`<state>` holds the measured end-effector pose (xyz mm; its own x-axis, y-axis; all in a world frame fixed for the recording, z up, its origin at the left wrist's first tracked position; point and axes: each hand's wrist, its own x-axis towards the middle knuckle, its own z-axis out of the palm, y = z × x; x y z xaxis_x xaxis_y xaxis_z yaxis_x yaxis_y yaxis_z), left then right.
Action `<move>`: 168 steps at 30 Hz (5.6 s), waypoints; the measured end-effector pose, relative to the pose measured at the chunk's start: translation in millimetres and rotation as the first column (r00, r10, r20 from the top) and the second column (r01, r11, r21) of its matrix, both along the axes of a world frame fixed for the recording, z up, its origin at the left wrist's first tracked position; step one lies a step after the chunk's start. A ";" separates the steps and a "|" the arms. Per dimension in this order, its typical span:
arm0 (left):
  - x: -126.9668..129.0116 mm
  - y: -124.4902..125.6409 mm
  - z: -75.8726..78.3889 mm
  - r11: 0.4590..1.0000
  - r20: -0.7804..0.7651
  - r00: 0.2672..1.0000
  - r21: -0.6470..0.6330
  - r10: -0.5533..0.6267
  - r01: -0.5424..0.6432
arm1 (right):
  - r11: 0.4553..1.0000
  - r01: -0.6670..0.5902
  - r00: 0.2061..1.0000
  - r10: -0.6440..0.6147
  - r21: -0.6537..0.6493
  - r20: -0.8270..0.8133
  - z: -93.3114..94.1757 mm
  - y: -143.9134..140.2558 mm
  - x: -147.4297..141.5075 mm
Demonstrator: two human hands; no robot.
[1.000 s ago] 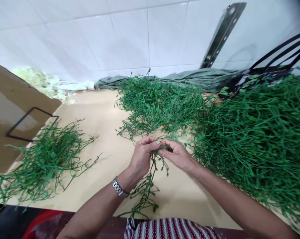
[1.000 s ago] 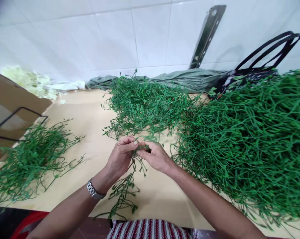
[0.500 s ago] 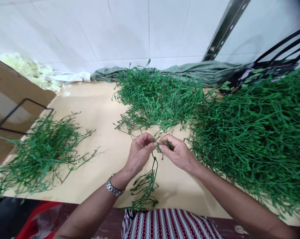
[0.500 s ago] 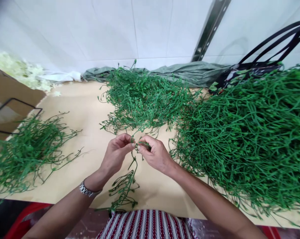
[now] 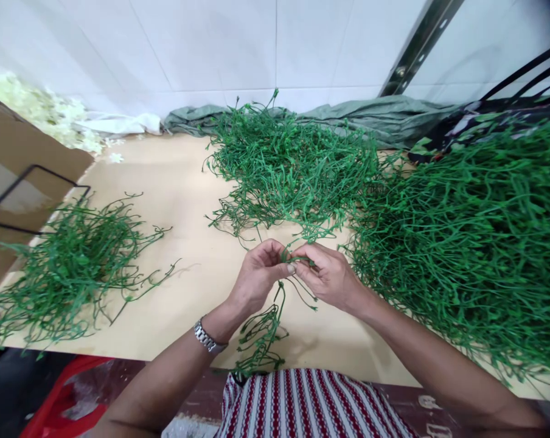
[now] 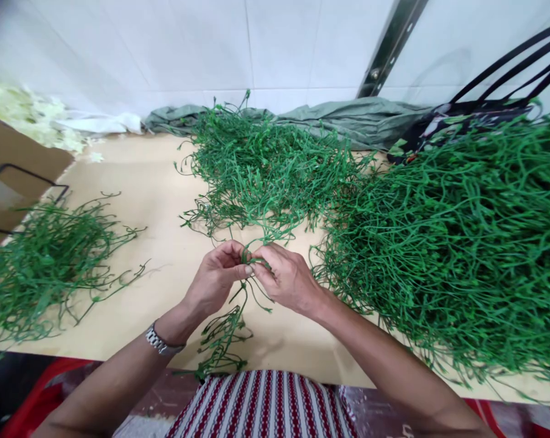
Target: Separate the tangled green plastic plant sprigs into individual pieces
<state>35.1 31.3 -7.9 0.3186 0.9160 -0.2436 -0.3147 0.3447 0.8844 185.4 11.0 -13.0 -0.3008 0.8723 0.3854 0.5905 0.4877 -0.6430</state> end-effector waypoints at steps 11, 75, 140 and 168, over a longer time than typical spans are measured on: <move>-1.0 2.9 4.5 0.999 -0.025 0.999 -0.019 -0.046 0.046 | 1.000 -0.012 0.985 0.008 0.021 0.174 -3.5 -2.2 5.7; -13.6 13.2 10.4 0.928 -0.210 0.910 0.033 -0.356 0.371 | 0.891 -0.267 0.946 0.169 -0.366 -0.277 22.3 -10.5 26.5; -11.0 5.2 9.6 0.799 -0.734 0.648 0.260 -0.201 0.542 | 0.722 -0.228 0.881 -0.133 -0.653 -0.454 -21.9 -10.4 -2.2; -19.6 -0.7 7.9 0.773 -0.139 0.763 -0.039 -0.631 0.633 | 0.872 -0.466 0.851 0.395 -0.151 -0.347 -0.1 -6.1 8.1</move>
